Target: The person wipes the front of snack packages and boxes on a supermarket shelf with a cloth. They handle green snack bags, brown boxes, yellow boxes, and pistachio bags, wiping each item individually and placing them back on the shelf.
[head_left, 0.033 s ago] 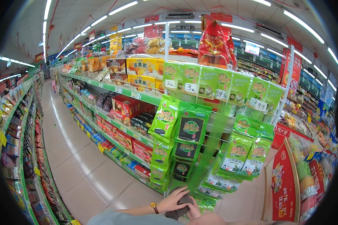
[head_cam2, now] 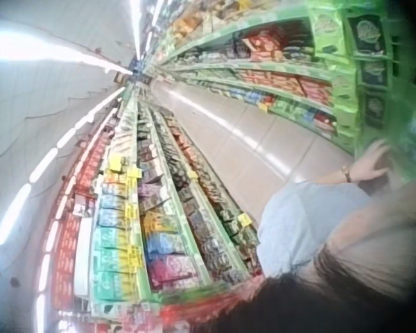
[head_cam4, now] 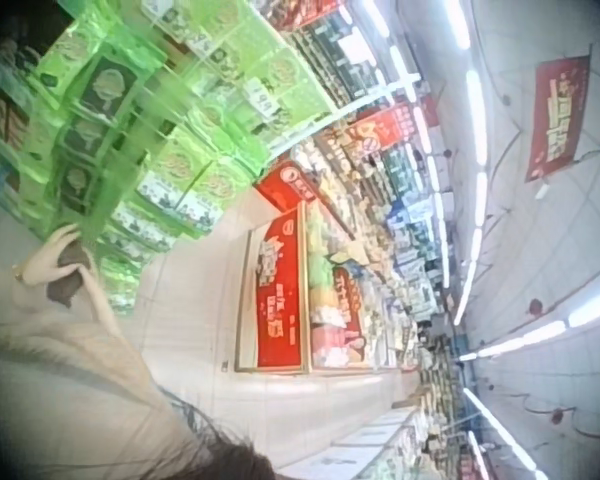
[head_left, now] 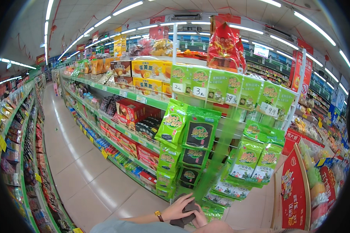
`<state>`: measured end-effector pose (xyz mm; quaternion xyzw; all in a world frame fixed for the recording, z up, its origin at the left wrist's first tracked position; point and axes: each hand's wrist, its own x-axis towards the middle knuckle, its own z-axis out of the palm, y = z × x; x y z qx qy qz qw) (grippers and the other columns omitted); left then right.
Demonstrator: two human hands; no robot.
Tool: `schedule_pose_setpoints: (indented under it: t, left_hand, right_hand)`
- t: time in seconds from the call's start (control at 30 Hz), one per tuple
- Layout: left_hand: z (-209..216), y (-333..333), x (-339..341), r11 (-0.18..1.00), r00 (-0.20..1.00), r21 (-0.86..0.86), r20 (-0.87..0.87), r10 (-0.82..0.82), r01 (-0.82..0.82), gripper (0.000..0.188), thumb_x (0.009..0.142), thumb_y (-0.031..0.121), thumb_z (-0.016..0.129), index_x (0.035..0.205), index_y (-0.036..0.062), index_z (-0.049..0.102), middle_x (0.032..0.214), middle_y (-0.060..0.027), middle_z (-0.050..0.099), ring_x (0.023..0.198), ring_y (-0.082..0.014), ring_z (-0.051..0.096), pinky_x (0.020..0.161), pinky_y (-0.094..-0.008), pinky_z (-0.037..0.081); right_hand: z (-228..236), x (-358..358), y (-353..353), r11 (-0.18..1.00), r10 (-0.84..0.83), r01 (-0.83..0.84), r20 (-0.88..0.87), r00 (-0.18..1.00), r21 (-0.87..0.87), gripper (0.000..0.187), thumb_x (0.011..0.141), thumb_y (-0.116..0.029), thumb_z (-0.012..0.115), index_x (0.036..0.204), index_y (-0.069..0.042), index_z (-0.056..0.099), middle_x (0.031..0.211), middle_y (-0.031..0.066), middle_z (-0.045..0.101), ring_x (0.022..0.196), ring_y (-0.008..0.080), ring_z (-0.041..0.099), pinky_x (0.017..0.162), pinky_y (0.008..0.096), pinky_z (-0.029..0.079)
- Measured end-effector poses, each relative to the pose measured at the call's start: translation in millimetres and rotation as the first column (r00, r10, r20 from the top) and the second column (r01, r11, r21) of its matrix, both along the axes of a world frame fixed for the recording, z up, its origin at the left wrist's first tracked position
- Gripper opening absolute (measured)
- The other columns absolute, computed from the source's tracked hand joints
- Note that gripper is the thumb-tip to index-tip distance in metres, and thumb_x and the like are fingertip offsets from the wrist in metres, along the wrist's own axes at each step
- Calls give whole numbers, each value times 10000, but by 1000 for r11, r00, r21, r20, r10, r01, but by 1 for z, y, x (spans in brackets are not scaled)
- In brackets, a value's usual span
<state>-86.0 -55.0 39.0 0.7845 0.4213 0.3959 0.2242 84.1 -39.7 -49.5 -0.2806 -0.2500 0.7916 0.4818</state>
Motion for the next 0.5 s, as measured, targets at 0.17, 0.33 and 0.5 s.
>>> schedule_pose_setpoints:
  t: [0.17,0.33,0.5]
  left_hand:
    - [-16,-3,-58,984,997,158,30,76,-80,750,815,375,715,1403,57,378,1499,-214,264,1388,-388,265,1128,-501,241]
    - [-36,5,-138,971,988,186,42,148,-153,845,783,407,742,1437,75,321,1526,-219,191,1405,-431,198,1128,-539,202]
    - [-35,-9,-239,969,976,146,120,183,-200,810,779,357,749,1431,95,345,1522,-238,183,1392,-435,226,1113,-521,246]
  right_hand:
    - [25,-64,12,993,119,-120,-25,993,-6,402,932,0,440,1329,-57,416,1242,123,523,1137,242,541,986,379,449]
    - [40,-154,20,995,99,-100,-12,995,-30,408,945,3,405,1350,-51,405,1286,125,497,1158,239,533,996,385,448]
    - [45,-262,17,989,151,-151,-65,986,11,461,926,-14,405,1382,-78,385,1340,108,472,1234,236,474,1051,397,385]
